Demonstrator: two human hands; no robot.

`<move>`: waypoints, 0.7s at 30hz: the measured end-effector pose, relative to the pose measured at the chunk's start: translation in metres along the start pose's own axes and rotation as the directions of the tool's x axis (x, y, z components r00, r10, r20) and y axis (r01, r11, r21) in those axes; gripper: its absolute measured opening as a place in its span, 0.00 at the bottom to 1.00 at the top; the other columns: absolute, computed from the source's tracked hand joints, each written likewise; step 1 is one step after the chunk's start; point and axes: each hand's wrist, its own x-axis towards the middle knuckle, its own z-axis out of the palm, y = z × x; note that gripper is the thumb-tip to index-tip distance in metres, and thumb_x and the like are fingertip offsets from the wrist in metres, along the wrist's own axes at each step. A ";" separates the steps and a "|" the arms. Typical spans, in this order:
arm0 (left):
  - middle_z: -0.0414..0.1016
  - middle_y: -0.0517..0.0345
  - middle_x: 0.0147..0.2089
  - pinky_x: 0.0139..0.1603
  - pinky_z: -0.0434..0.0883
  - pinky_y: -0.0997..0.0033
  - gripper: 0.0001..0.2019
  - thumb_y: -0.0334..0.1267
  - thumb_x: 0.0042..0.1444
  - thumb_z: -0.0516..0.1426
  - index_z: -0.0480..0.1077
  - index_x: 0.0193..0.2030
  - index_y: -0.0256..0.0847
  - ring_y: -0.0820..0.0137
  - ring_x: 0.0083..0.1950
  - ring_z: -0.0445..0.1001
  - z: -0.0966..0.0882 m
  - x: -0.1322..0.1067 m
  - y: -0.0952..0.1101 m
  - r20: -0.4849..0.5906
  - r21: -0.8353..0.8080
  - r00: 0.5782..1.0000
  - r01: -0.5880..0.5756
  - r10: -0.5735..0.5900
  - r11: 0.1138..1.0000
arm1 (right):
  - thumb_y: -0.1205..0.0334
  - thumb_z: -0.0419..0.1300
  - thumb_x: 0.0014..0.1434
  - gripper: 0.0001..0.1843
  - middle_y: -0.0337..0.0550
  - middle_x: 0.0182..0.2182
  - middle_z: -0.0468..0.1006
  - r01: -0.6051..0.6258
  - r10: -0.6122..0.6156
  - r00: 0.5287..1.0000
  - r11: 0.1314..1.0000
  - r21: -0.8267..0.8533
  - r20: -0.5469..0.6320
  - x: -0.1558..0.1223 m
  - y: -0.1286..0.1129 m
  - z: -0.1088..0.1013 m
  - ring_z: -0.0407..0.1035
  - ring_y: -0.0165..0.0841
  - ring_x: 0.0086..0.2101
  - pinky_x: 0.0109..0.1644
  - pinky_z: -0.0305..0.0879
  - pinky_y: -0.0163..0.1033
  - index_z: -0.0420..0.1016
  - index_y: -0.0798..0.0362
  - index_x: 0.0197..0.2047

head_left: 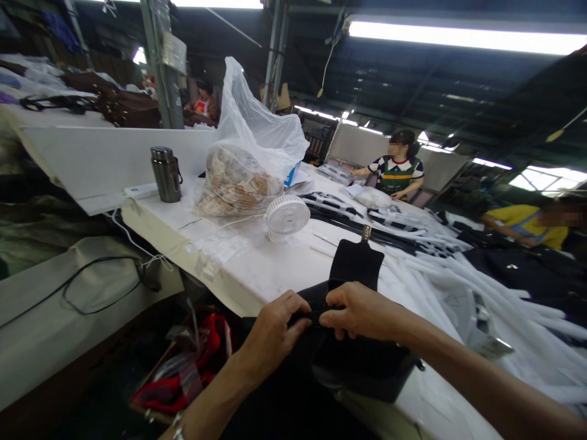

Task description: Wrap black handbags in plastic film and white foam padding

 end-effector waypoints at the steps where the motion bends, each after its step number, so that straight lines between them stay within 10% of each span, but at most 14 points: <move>1: 0.73 0.60 0.38 0.44 0.65 0.72 0.04 0.30 0.56 0.59 0.72 0.37 0.42 0.70 0.41 0.72 0.000 0.001 0.001 -0.003 -0.011 1.000 0.020 -0.020 1.000 | 0.56 0.59 0.56 0.13 0.39 0.23 0.80 0.002 -0.002 1.000 1.000 0.028 0.012 0.000 0.000 0.001 0.70 0.28 0.22 0.22 0.59 0.29 0.66 0.53 0.24; 21: 0.73 0.61 0.35 0.40 0.63 0.69 0.02 0.33 0.54 0.58 0.69 0.34 0.42 0.67 0.38 0.71 0.014 0.005 0.008 -0.083 0.070 0.970 0.236 -0.230 0.969 | 0.62 0.62 0.49 0.08 0.35 0.15 0.72 -0.135 0.135 0.991 0.983 0.127 0.004 0.017 0.001 0.009 0.67 0.28 0.19 0.20 0.52 0.29 0.66 0.53 0.25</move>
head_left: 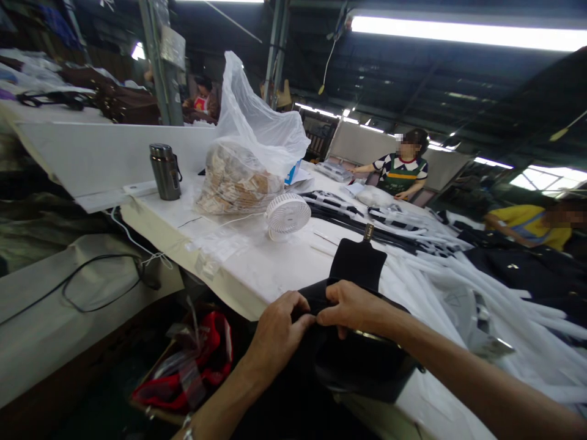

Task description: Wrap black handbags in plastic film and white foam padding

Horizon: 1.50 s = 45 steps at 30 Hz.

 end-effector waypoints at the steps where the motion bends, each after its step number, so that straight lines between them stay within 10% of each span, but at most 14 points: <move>1: 0.73 0.61 0.34 0.40 0.63 0.69 0.02 0.34 0.53 0.59 0.69 0.33 0.42 0.67 0.38 0.71 -0.003 0.001 -0.001 0.010 -0.025 1.000 0.007 -0.007 1.000 | 0.61 0.61 0.51 0.08 0.36 0.16 0.73 0.020 -0.020 0.999 1.000 0.012 0.026 0.000 0.000 -0.002 0.69 0.29 0.19 0.21 0.54 0.29 0.66 0.53 0.26; 8: 0.72 0.62 0.32 0.39 0.65 0.68 0.06 0.41 0.57 0.57 0.67 0.33 0.42 0.66 0.37 0.71 -0.033 0.008 -0.002 0.093 -0.043 0.996 0.006 -0.002 0.999 | 0.40 0.52 0.64 0.27 0.44 0.29 0.81 0.201 -0.222 0.960 0.971 0.130 0.172 -0.013 -0.006 -0.044 0.74 0.32 0.29 0.36 0.66 0.35 0.78 0.56 0.40; 15: 0.72 0.55 0.57 0.61 0.61 0.59 0.20 0.38 0.55 0.60 0.67 0.56 0.48 0.59 0.59 0.67 -0.029 0.015 0.038 0.168 -0.045 0.965 -0.196 0.201 0.980 | 0.40 0.44 0.68 0.30 0.43 0.28 0.80 0.332 -0.339 0.938 0.938 0.097 0.070 -0.036 -0.025 -0.064 0.74 0.34 0.35 0.40 0.64 0.36 0.73 0.56 0.52; 25: 0.74 0.56 0.47 0.54 0.63 0.62 0.11 0.36 0.55 0.59 0.71 0.46 0.44 0.60 0.51 0.68 -0.019 0.024 0.051 0.236 -0.080 0.948 -0.199 0.213 0.977 | 0.43 0.68 0.52 0.36 0.39 0.31 0.77 0.277 -0.330 0.938 0.898 0.343 0.106 -0.045 -0.001 -0.079 0.70 0.29 0.27 0.33 0.64 0.33 0.68 0.55 0.57; 34: 0.63 0.68 0.27 0.33 0.58 0.73 0.09 0.41 0.55 0.59 0.62 0.32 0.41 0.73 0.31 0.61 -0.017 0.027 0.057 0.331 -0.250 0.936 -0.034 0.119 0.968 | 0.61 0.68 0.50 0.29 0.36 0.29 0.77 0.344 -0.390 0.917 0.880 0.327 0.084 -0.041 -0.002 -0.074 0.69 0.27 0.28 0.32 0.63 0.31 0.69 0.56 0.54; 39: 0.69 0.64 0.33 0.37 0.61 0.73 0.06 0.39 0.55 0.58 0.69 0.38 0.41 0.71 0.36 0.66 -0.021 0.030 0.063 0.429 -0.215 0.895 -0.030 0.122 0.976 | 0.67 0.66 0.47 0.24 0.36 0.29 0.77 0.346 -0.364 0.929 0.918 0.192 0.064 -0.037 -0.005 -0.070 0.69 0.28 0.29 0.30 0.62 0.30 0.71 0.55 0.50; 45: 0.67 0.63 0.28 0.36 0.61 0.73 0.13 0.47 0.59 0.57 0.68 0.32 0.39 0.73 0.32 0.64 -0.025 0.034 0.068 0.395 -0.304 0.901 -0.059 0.182 0.951 | 0.54 0.67 0.54 0.24 0.40 0.34 0.78 0.409 -0.421 0.907 0.885 0.223 0.010 -0.045 -0.004 -0.076 0.70 0.29 0.33 0.35 0.63 0.30 0.72 0.55 0.51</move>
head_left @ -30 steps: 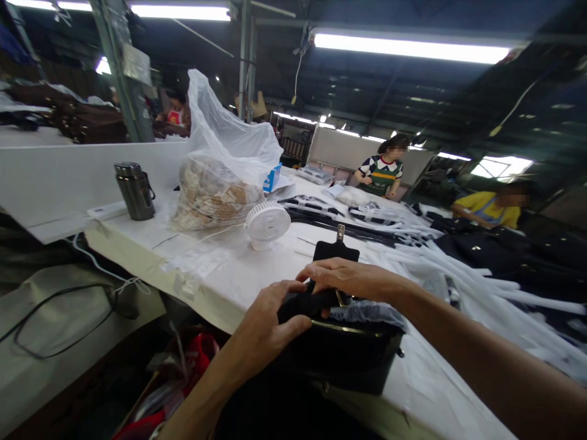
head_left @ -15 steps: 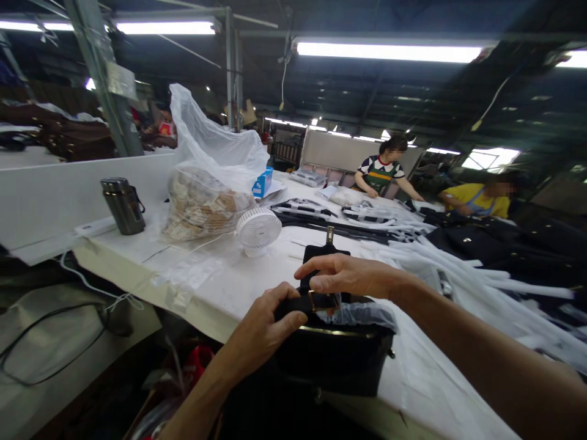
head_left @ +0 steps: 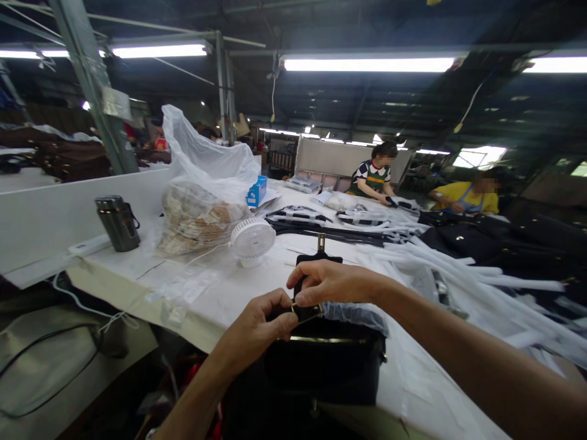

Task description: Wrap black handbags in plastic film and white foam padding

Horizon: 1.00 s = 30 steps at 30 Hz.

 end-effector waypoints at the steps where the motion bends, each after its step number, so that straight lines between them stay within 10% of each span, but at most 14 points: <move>1: 0.67 0.63 0.28 0.35 0.60 0.73 0.14 0.48 0.58 0.58 0.67 0.32 0.38 0.73 0.32 0.64 0.000 0.000 0.000 -0.004 -0.032 1.000 0.005 -0.005 0.999 | 0.50 0.66 0.54 0.24 0.40 0.36 0.78 0.007 -0.007 1.000 1.000 0.003 0.025 -0.002 0.000 -0.001 0.70 0.29 0.34 0.36 0.64 0.31 0.74 0.55 0.50; 10: 0.67 0.63 0.26 0.32 0.59 0.74 0.15 0.49 0.55 0.61 0.67 0.32 0.38 0.74 0.29 0.63 -0.004 -0.001 -0.005 0.026 -0.106 0.998 0.063 -0.060 0.992 | 0.58 0.67 0.52 0.18 0.37 0.37 0.81 0.050 -0.042 0.993 0.996 -0.070 0.107 -0.008 0.005 -0.002 0.72 0.31 0.37 0.41 0.65 0.32 0.79 0.53 0.47; 18: 0.72 0.58 0.40 0.42 0.66 0.71 0.09 0.40 0.56 0.60 0.67 0.42 0.40 0.68 0.43 0.69 -0.014 0.002 0.013 0.134 -0.008 0.991 -0.014 0.014 1.000 | 0.67 0.67 0.51 0.18 0.35 0.33 0.77 0.163 -0.172 0.985 0.914 -0.371 0.008 -0.009 -0.008 0.015 0.70 0.29 0.32 0.32 0.59 0.29 0.76 0.49 0.47; 22: 0.72 0.61 0.36 0.34 0.68 0.72 0.18 0.38 0.55 0.60 0.66 0.53 0.42 0.71 0.34 0.72 -0.015 0.010 0.024 0.109 0.016 0.993 0.049 -0.051 0.999 | 0.62 0.67 0.53 0.18 0.37 0.37 0.80 0.241 -0.289 0.951 0.919 -0.312 -0.115 -0.010 -0.013 0.008 0.73 0.32 0.37 0.41 0.65 0.33 0.76 0.49 0.48; 30: 0.76 0.58 0.33 0.35 0.68 0.72 0.19 0.47 0.57 0.61 0.70 0.51 0.39 0.72 0.30 0.73 -0.034 0.000 0.017 -0.014 -0.133 0.997 0.073 -0.076 0.988 | 0.50 0.72 0.45 0.52 0.55 0.65 0.62 -0.174 -0.032 0.869 0.915 -0.365 -0.494 -0.071 0.053 -0.014 0.59 0.48 0.62 0.65 0.55 0.52 0.56 0.54 0.69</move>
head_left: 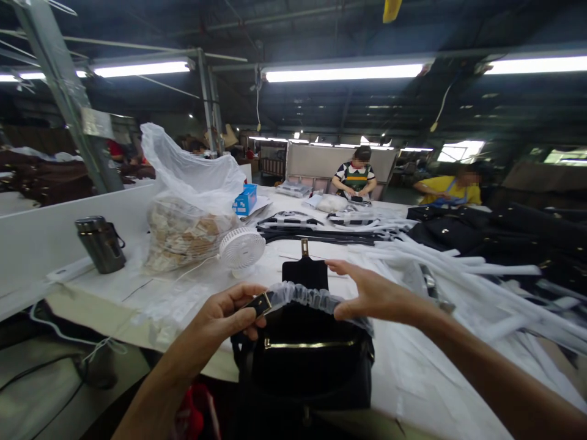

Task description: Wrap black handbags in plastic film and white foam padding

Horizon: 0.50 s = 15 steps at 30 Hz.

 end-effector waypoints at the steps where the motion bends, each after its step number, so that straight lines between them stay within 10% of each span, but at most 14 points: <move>1: 0.76 0.58 0.33 0.34 0.67 0.73 0.18 0.46 0.57 0.61 0.70 0.50 0.39 0.72 0.30 0.72 -0.002 0.000 -0.001 -0.009 -0.016 1.000 0.003 -0.004 1.000 | 0.54 0.72 0.44 0.54 0.56 0.66 0.60 -0.022 0.022 1.000 0.997 -0.069 0.003 -0.008 0.010 0.010 0.57 0.49 0.63 0.66 0.55 0.53 0.54 0.55 0.70; 6: 0.74 0.61 0.28 0.28 0.65 0.77 0.20 0.50 0.51 0.65 0.70 0.44 0.40 0.75 0.26 0.69 -0.004 0.005 0.000 -0.064 -0.212 0.997 -0.045 0.032 0.976 | 0.75 0.56 0.50 0.43 0.55 0.59 0.70 -0.008 -0.034 0.986 0.967 -0.254 -0.164 -0.019 0.034 0.045 0.67 0.44 0.56 0.58 0.65 0.49 0.54 0.56 0.70; 12: 0.74 0.58 0.29 0.31 0.67 0.75 0.17 0.47 0.52 0.66 0.70 0.40 0.37 0.74 0.28 0.70 0.012 0.014 0.007 -0.056 -0.143 0.996 -0.074 0.066 0.987 | 0.74 0.51 0.53 0.21 0.42 0.39 0.82 0.097 -0.165 0.866 0.981 -0.167 -0.471 0.034 0.039 -0.014 0.75 0.37 0.40 0.48 0.68 0.40 0.80 0.51 0.44; 15: 0.75 0.58 0.30 0.29 0.67 0.74 0.29 0.47 0.52 0.66 0.65 0.57 0.37 0.73 0.27 0.71 0.028 0.020 0.008 -0.087 -0.132 0.995 -0.066 0.055 0.989 | 0.71 0.52 0.56 0.18 0.40 0.37 0.83 0.144 -0.162 0.842 0.987 -0.075 -0.514 0.074 0.036 -0.030 0.75 0.37 0.39 0.46 0.68 0.38 0.80 0.50 0.42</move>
